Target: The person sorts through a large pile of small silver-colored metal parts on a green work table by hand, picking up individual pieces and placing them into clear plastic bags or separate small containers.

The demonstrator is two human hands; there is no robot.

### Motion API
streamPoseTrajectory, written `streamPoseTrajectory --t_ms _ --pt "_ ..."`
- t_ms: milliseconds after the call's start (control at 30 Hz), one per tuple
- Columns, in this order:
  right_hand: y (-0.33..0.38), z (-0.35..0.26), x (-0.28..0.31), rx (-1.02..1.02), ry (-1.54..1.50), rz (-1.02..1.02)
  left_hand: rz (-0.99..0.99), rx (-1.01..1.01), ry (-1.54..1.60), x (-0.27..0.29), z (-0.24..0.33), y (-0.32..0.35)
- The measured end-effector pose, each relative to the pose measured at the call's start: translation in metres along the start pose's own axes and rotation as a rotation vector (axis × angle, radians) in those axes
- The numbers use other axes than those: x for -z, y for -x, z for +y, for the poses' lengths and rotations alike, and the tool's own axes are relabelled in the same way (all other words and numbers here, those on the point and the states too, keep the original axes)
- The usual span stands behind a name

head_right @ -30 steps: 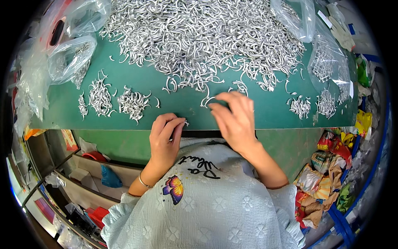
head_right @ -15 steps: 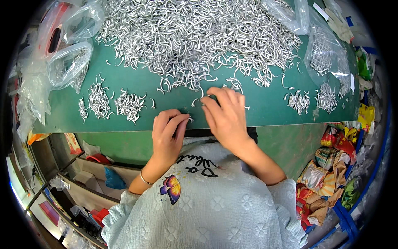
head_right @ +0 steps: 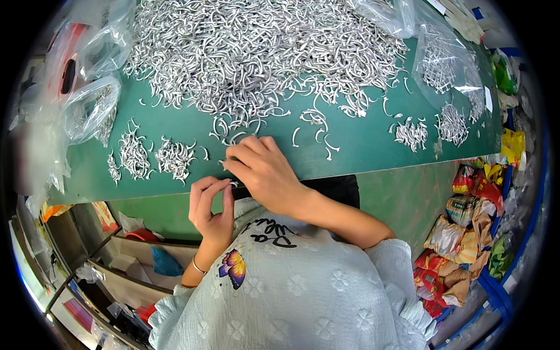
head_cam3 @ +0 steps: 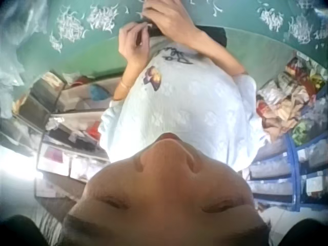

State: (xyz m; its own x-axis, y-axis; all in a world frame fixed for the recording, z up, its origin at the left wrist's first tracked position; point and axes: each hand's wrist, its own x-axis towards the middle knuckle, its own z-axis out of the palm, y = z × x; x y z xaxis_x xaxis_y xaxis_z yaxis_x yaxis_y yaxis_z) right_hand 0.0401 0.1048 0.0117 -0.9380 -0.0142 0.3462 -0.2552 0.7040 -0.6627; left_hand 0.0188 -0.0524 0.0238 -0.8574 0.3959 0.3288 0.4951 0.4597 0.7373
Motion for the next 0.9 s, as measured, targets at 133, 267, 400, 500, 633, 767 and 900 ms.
streamPoseTrajectory --t_ms 133,267,400,500,633,767,900 --pt "0.006 0.010 0.023 -0.092 0.135 0.141 -0.059 -0.019 -0.025 -0.006 -0.004 -0.007" --pt "0.028 0.022 0.052 -0.269 0.397 0.300 -0.078 -0.127 -0.053 -0.013 -0.013 -0.016" --pt "0.032 0.027 0.059 -0.377 0.516 0.249 -0.095 -0.133 -0.090 -0.009 -0.022 -0.016" --pt "0.030 0.034 0.063 -0.367 0.543 0.224 -0.037 -0.116 -0.125 -0.005 -0.022 -0.016" --pt "0.033 0.037 0.072 -0.361 0.517 0.268 -0.016 -0.069 -0.194 -0.001 -0.022 -0.017" --pt "0.031 0.037 0.069 -0.288 0.393 0.285 -0.051 -0.096 -0.103 -0.006 -0.015 -0.017" --pt "0.028 0.034 0.066 -0.222 0.383 0.192 -0.136 -0.146 -0.012 -0.022 0.000 -0.014"
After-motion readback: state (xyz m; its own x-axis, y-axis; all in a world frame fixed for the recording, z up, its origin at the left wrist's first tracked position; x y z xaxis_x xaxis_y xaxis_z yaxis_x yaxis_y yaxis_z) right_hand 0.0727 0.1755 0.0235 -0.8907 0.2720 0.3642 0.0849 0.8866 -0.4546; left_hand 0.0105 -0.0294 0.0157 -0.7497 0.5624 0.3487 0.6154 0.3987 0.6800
